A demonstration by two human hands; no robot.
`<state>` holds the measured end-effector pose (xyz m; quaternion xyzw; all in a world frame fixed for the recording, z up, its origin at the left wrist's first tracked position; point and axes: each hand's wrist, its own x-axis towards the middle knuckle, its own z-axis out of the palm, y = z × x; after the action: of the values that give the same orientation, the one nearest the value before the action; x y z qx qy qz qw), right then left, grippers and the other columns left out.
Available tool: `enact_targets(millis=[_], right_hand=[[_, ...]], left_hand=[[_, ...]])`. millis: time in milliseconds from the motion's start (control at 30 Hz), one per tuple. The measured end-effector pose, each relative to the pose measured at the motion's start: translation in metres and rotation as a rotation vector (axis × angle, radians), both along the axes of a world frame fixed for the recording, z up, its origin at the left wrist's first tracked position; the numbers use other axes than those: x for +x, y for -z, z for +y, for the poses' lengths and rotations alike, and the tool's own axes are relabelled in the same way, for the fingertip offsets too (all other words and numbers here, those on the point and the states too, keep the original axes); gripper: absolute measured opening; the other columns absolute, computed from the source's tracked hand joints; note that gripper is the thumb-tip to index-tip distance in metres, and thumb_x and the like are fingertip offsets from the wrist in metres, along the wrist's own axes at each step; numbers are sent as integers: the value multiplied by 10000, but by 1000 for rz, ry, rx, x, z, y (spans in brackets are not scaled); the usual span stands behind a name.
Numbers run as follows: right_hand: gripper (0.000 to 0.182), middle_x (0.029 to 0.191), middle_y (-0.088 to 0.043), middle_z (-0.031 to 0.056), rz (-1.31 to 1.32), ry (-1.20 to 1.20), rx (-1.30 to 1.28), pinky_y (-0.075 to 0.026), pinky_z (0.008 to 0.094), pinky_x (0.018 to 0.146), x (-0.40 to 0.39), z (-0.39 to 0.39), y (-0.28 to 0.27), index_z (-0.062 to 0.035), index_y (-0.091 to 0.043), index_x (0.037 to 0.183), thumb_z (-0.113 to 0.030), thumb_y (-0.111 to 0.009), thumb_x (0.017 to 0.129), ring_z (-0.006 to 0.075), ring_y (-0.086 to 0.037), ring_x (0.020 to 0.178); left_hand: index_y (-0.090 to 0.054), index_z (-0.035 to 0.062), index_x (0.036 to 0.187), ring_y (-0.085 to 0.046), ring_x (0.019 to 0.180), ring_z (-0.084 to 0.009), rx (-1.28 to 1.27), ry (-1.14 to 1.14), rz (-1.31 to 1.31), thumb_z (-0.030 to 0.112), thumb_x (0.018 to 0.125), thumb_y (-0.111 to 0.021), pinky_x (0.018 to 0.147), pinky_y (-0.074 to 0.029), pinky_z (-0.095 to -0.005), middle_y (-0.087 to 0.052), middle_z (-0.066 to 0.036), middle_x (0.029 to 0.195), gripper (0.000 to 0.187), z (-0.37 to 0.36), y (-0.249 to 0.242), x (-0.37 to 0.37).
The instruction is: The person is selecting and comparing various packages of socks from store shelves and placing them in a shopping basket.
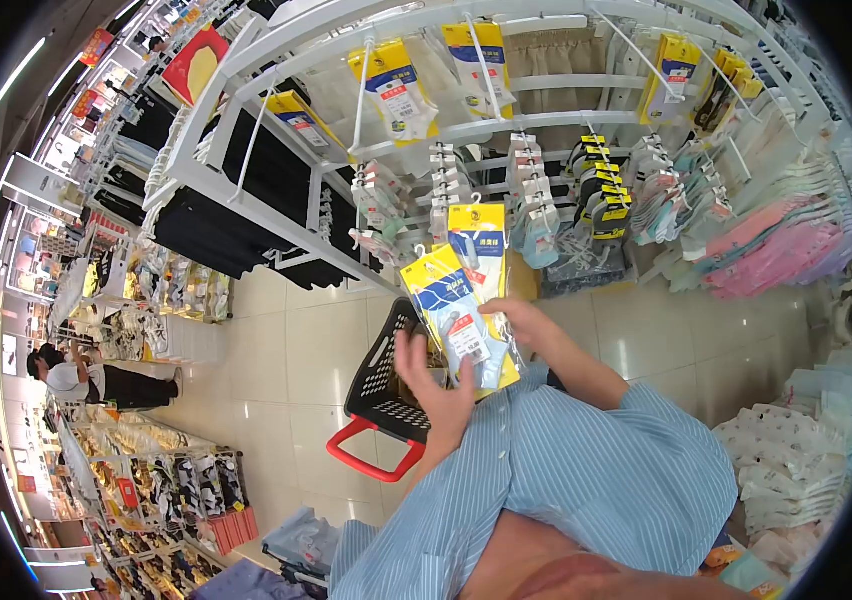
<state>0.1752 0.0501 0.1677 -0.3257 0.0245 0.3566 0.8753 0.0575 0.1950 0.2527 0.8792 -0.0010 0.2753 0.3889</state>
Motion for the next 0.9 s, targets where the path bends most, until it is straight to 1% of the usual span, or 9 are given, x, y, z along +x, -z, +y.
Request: enact_targets(millis=[33, 133, 167, 200, 300, 400, 467, 667, 900], right_hand=[[456, 1101, -597, 159, -7, -14, 15, -511, 372, 836, 0, -8, -6, 31, -490, 1199, -15, -572, 753, 239, -628, 924], [477, 1120, -593, 136, -51, -78, 17, -489, 345, 858, 2, -28, -34, 9, -489, 1218, -27, -614, 759, 220, -605, 978], [475, 1128, -591, 126, -114, -91, 1, -481, 337, 865, 5, -31, -36, 3, -485, 1226, -51, -622, 775, 212, -595, 996], [474, 1136, -589, 116, -156, -109, -9, -473, 330, 873, -4, -34, -35, -4, -482, 1234, -75, -631, 790, 203, -586, 1015], [467, 1160, -578, 93, -213, -46, -189, -453, 316, 889, 1, -56, -36, -21, -473, 1251, -158, -634, 835, 182, -560, 1052], [448, 1176, -569, 91, -103, 15, -160, -455, 315, 888, 6, -77, -50, -24, -474, 1252, -195, -615, 862, 175, -560, 1051], [445, 1169, -574, 93, -129, 42, -173, -455, 314, 889, 9, -98, -51, -15, -475, 1248, -184, -614, 861, 173, -563, 1045], [438, 1141, -591, 110, -234, 36, -212, -473, 314, 862, 17, -145, -48, 17, -488, 1220, -137, -633, 836, 186, -599, 982], [446, 1125, -598, 121, -231, 190, -165, -484, 320, 850, 30, -157, -83, 24, -489, 1209, -77, -647, 804, 189, -610, 968]], left_hand=[[-276, -39, 1318, -389, 1196, -326, -9, -115, 28, 27, 707, -686, 970, -372, -397, -242, -214, 1385, 739, -8, -11, 6], [-309, -47, 1279, -474, 1138, -273, -856, -36, 239, 14, 724, -707, 928, -410, -356, -407, -189, 1288, 686, -12, -6, 28], [-305, -32, 1277, -538, 1044, -200, -905, 217, 319, -24, 742, -687, 869, -455, -297, -506, -145, 1190, 657, -12, -12, 39], [-311, -16, 1271, -551, 1030, -186, -1069, 155, 326, -66, 747, -654, 877, -458, -292, -540, -132, 1140, 628, -23, -10, 40], [-337, 0, 1243, -559, 1033, -189, -1226, 194, 304, -113, 763, -601, 878, -472, -308, -536, -128, 1150, 560, -35, -10, 55], [-356, 5, 1222, -562, 1044, -195, -1340, 209, 319, -113, 788, -565, 885, -477, -325, -537, -127, 1158, 496, -47, 4, 58], [-371, 3, 1207, -563, 1050, -202, -1403, 181, 348, -84, 812, -552, 890, -480, -336, -534, -132, 1172, 443, -58, 18, 54], [-406, -6, 1214, -561, 1071, -241, -1721, 411, 382, 57, 888, -516, 940, -455, -395, -542, -141, 1189, 350, -73, 53, 43], [-416, 11, 1246, -536, 1102, -292, -1810, 391, 417, 148, 917, -488, 973, -418, -440, -520, -145, 1232, 363, -67, 60, 57]])
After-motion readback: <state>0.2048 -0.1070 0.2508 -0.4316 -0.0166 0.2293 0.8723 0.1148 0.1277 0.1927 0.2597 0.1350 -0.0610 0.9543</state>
